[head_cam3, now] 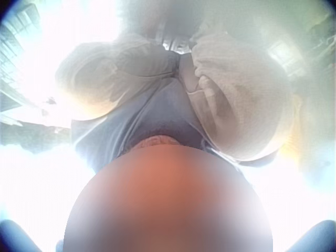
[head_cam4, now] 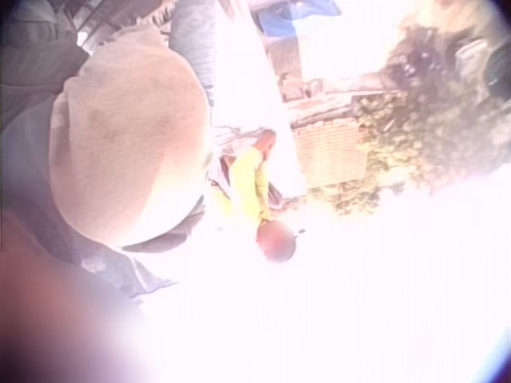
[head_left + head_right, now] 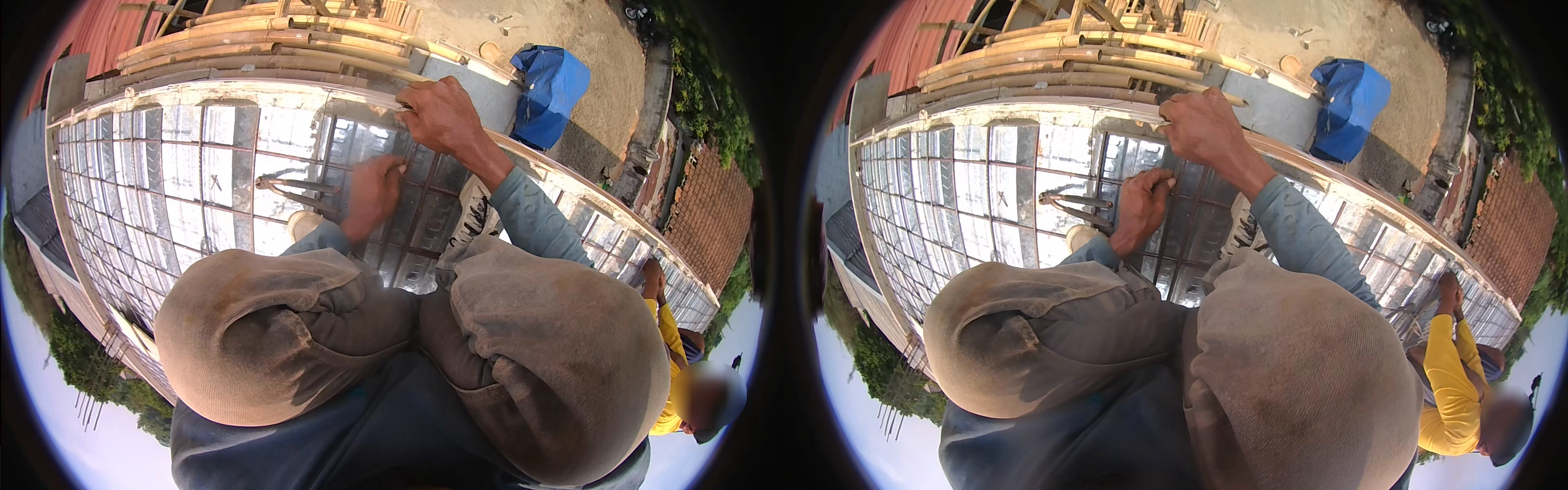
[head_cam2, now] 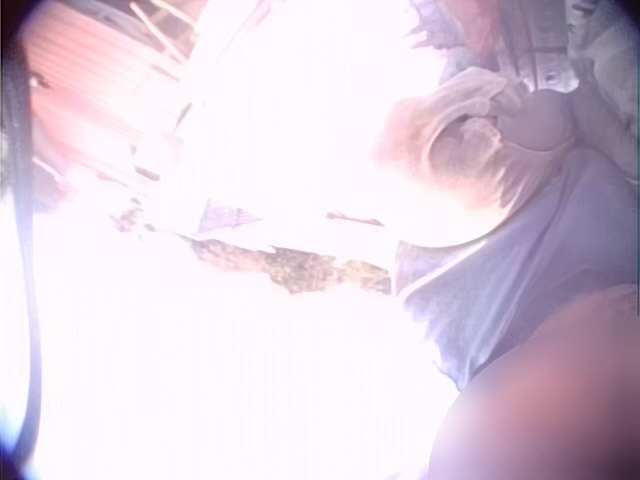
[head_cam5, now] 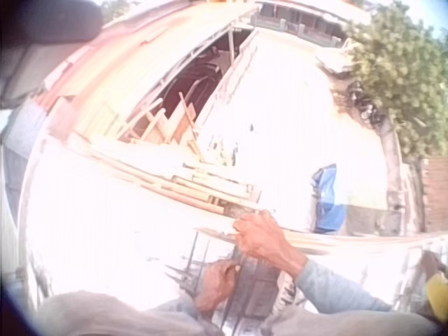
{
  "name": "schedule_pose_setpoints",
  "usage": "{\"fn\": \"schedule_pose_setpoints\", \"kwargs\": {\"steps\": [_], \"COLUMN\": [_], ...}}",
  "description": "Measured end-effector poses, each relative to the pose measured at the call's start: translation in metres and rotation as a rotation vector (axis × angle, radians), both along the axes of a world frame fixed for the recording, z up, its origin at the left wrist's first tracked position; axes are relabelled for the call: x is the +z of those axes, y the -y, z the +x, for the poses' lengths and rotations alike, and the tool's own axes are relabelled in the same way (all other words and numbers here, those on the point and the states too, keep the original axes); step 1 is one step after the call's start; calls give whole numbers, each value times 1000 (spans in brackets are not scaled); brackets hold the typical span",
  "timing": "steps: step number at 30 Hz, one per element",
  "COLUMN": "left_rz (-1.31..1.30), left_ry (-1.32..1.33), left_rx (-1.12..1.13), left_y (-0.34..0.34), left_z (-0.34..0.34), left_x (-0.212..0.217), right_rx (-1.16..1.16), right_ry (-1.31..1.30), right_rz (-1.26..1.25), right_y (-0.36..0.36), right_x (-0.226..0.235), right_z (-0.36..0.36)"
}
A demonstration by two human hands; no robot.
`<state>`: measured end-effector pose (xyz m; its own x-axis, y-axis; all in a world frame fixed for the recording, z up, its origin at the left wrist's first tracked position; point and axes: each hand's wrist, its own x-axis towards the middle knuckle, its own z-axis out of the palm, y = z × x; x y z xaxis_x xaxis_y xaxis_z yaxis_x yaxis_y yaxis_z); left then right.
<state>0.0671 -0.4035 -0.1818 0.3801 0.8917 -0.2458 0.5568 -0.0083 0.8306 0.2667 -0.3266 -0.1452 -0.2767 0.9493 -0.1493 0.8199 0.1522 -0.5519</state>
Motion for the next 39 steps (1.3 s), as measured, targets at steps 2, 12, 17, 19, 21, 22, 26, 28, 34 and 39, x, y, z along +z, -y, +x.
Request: {"fn": "schedule_pose_setpoints", "kwargs": {"steps": [2,12,17,19,21,22,26,28,34,39], "left_rz": [6,-18,-53,-96,-69,-54,-75,-78,-134,-105], "left_ry": [-9,24,39,14,-5,-12,74,107,49,9], "left_rx": [-40,-22,10,55,59,59,146,164,132,80], "left_y": [-1,-1,-3,-4,0,0,4,4,2,0], "left_z": [-3,-8,-2,2,1,1,4,4,2,1], "left_x": [0,-2,4,9,3,1,-4,-8,-11,-13], "right_rx": [4,-4,-11,-11,0,4,-6,-15,-83,-141], "right_ry": [8,-38,-38,-32,-12,1,-7,-23,-93,-173], "right_rz": [12,55,46,49,22,11,-3,30,245,220], "right_y": [1,0,1,1,1,0,0,2,13,75], "right_x": [0,-2,-1,-1,1,2,1,-2,-8,11], "right_z": [0,0,1,0,-1,-1,2,2,1,6]}}
